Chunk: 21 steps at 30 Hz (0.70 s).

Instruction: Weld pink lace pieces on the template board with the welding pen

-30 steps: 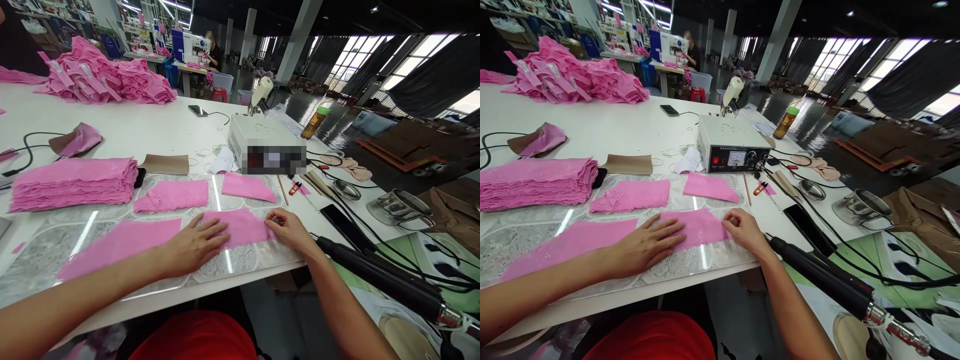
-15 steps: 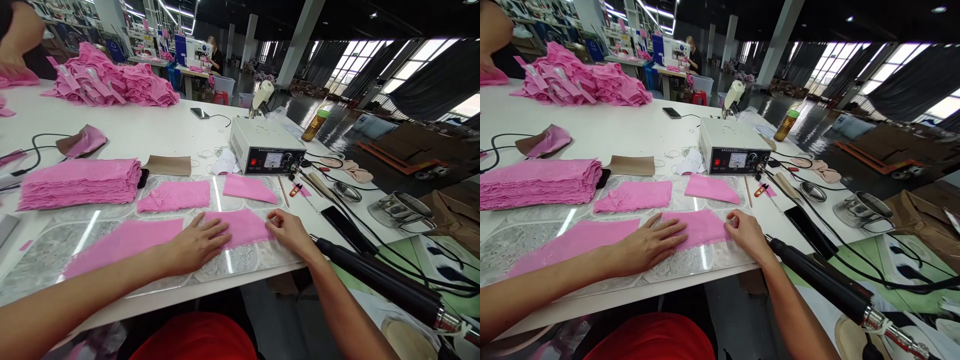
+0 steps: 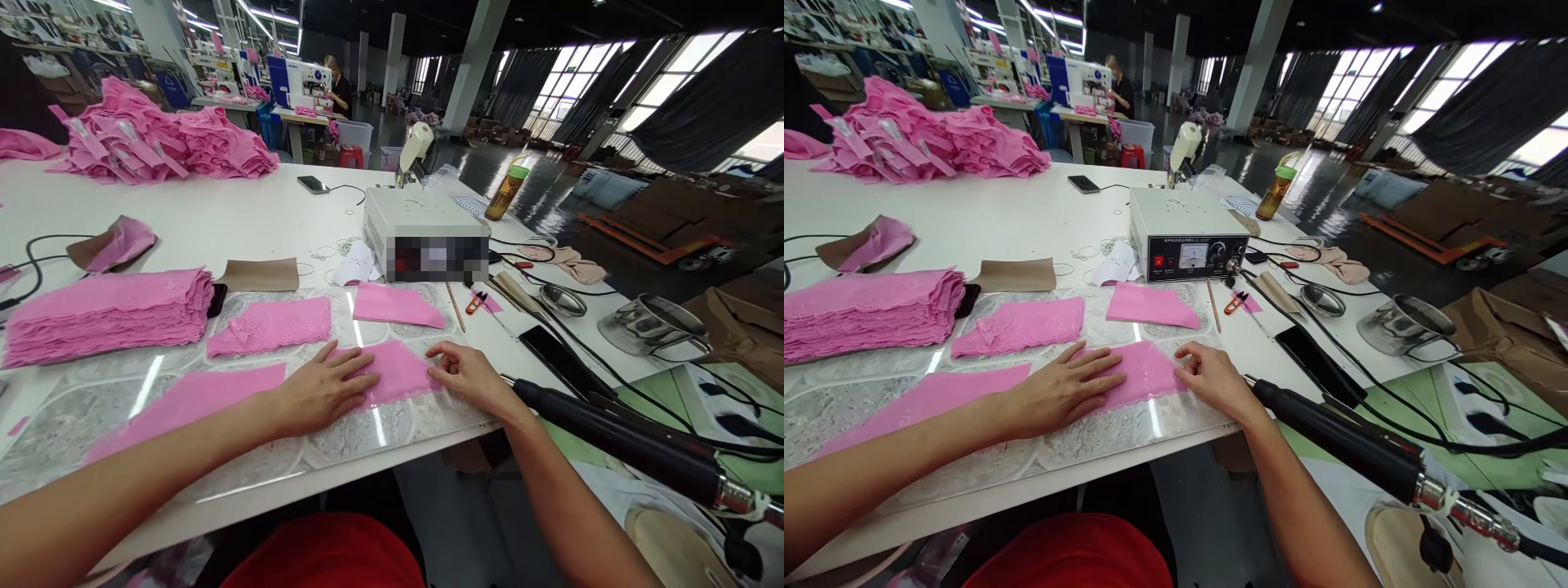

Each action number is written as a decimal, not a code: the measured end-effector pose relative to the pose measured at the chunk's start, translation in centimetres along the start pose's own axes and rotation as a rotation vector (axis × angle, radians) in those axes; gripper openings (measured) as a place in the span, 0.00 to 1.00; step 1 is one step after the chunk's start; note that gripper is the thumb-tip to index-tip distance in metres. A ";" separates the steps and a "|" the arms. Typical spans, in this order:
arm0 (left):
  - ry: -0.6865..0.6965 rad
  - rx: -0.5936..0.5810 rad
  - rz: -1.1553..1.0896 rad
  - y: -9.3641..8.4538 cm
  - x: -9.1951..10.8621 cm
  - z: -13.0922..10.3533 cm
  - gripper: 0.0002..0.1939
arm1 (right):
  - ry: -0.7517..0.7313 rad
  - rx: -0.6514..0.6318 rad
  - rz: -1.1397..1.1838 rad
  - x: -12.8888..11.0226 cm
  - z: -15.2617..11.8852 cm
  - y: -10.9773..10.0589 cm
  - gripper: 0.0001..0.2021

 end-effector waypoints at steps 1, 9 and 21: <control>-0.003 0.005 0.001 0.1 -0.1 -0.1 0.21 | 0.006 -0.007 0.000 0.0 0.0 0.0 0.11; 0.002 -0.012 0.019 -0.3 -0.1 -0.7 0.21 | 0.031 0.080 -0.086 0.1 0.0 -0.6 0.10; 0.170 -0.140 -0.156 -0.5 1.7 3.6 0.21 | -0.442 0.535 -0.269 -2.4 -7.3 0.5 0.08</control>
Point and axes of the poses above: each hand's wrist, its own z-axis towards the middle knuckle, its own y-axis out of the palm, x = y × z, the point moved 6 cm from there along z, towards the middle knuckle, and after that the axes turned 14 degrees about -y, right-handed, at the moved point
